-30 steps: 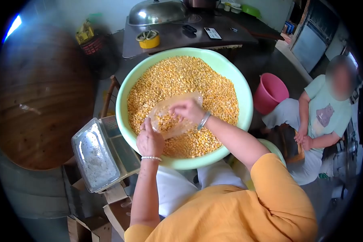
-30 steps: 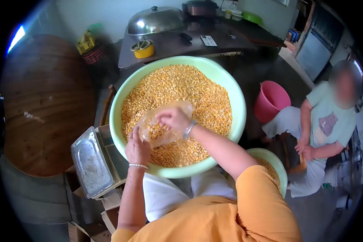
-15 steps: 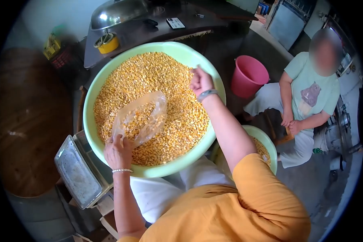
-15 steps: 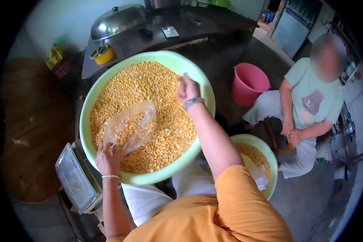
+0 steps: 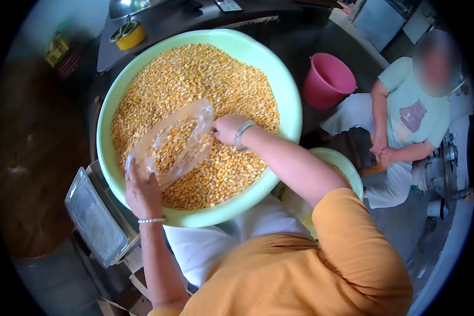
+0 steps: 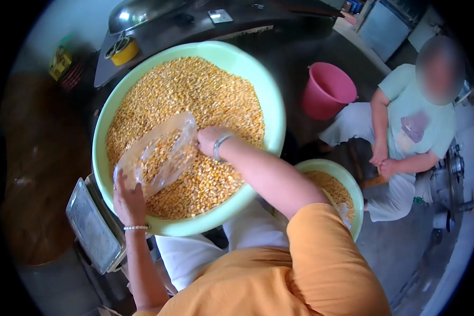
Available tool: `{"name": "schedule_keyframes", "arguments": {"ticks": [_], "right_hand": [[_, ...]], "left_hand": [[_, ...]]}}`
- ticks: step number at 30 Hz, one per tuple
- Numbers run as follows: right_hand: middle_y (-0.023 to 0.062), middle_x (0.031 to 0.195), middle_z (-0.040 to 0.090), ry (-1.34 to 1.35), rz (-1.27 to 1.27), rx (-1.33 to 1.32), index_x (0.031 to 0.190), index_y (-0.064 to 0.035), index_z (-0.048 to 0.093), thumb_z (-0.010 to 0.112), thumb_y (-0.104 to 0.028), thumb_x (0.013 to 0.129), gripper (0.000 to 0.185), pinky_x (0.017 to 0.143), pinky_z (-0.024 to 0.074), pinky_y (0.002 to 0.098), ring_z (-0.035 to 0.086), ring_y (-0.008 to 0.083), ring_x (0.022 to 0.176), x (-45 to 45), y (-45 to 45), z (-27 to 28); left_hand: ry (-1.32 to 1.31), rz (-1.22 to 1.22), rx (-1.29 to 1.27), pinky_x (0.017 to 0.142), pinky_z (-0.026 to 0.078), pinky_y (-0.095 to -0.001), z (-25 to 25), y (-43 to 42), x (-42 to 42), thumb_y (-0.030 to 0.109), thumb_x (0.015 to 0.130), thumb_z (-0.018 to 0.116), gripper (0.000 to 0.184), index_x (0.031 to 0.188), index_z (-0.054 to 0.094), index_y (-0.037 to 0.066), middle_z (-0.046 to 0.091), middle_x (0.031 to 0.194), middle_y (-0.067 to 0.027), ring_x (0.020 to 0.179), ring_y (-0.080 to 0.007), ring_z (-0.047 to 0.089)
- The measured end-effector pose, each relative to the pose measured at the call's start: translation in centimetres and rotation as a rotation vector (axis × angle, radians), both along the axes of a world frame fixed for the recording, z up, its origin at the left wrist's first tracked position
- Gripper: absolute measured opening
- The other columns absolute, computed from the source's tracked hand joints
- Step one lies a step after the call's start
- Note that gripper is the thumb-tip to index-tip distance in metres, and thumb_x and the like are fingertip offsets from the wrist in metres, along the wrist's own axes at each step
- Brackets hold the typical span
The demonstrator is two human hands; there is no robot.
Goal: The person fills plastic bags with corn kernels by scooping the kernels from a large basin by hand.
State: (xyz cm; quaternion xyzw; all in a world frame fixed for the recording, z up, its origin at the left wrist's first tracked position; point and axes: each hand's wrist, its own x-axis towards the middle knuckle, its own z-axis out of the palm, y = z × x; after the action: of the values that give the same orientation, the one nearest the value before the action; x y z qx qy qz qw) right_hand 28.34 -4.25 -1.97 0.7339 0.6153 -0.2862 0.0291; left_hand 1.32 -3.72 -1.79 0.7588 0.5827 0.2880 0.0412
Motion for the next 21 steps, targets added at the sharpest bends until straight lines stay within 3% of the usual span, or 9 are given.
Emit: {"name": "schedule_keyframes", "arguments": {"ticks": [2,9,12,15,17,18,21], "right_hand": [[0.0146,0.103,0.063,0.061,-0.05,-0.109,0.11,-0.0102,0.061,0.048,-0.029,0.09,0.031,0.086,0.048,0.0378,0.061,0.0262,0.096,-0.6,0.1,0.4],[0.0169,0.108,0.062,0.021,0.042,-0.059,0.108,-0.007,0.063,0.049,-0.029,0.088,0.034,0.088,0.0467,0.038,0.061,0.0275,0.098,0.1,0.7,-1.5],[0.0182,0.105,0.063,0.025,0.039,-0.058,0.103,-0.0054,0.065,0.05,-0.029,0.086,0.033,0.087,0.047,0.038,0.062,0.0297,0.095,0.6,1.3,-4.3],[0.0192,0.089,0.065,0.073,-0.04,0.037,0.088,-0.0016,0.066,0.051,-0.029,0.086,0.032,0.079,0.0482,0.0399,0.063,0.0305,0.082,0.9,0.7,-4.3],[0.0162,0.071,0.064,0.18,-0.119,0.106,0.076,-0.0024,0.067,0.055,-0.038,0.086,0.039,0.066,0.0478,0.0396,0.061,0.0274,0.064,1.5,0.8,-4.2],[0.0207,0.09,0.065,0.166,-0.206,0.049,0.086,-0.0012,0.068,0.056,-0.038,0.084,0.039,0.078,0.0484,0.0394,0.064,0.0307,0.082,1.1,0.6,-2.2],[0.0156,0.079,0.066,0.183,-0.284,0.175,0.082,-0.0025,0.068,0.057,-0.038,0.085,0.037,0.07,0.0487,0.0375,0.063,0.0278,0.071,3.5,1.4,-5.1]], "left_hand": [[0.023,-0.031,-0.002,0.072,0.05,-0.0382,0.7,-0.2,0.1,0.004,0.071,0.067,0.059,0.126,0.046,0.009,0.059,0.113,-0.0166,0.079,-0.0319,0.063],[0.051,-0.048,-0.028,0.071,0.051,-0.0406,0.9,-0.3,0.0,0.011,0.072,0.069,0.058,0.126,0.047,0.012,0.059,0.11,-0.0229,0.081,-0.0347,0.063],[0.062,-0.036,-0.08,0.073,0.051,-0.0417,0.8,-0.1,0.1,0.014,0.073,0.068,0.056,0.125,0.047,0.011,0.059,0.109,-0.0235,0.083,-0.0359,0.063],[0.059,-0.033,-0.081,0.074,0.05,-0.0424,0.5,0.0,-0.2,0.018,0.075,0.067,0.054,0.125,0.048,0.01,0.059,0.107,-0.0247,0.085,-0.0362,0.062],[0.056,-0.015,-0.15,0.074,0.05,-0.0425,1.1,-0.2,0.0,0.018,0.075,0.067,0.056,0.126,0.047,0.008,0.06,0.104,-0.0242,0.084,-0.0359,0.062],[0.056,-0.029,-0.076,0.073,0.05,-0.0424,0.7,-0.1,-0.2,0.018,0.074,0.067,0.056,0.125,0.047,0.006,0.061,0.101,-0.0236,0.083,-0.0357,0.063],[0.102,-0.014,-0.157,0.07,0.051,-0.0413,1.2,-0.2,-0.2,0.018,0.074,0.067,0.063,0.13,0.041,0.005,0.061,0.099,-0.0219,0.078,-0.034,0.063]]}}
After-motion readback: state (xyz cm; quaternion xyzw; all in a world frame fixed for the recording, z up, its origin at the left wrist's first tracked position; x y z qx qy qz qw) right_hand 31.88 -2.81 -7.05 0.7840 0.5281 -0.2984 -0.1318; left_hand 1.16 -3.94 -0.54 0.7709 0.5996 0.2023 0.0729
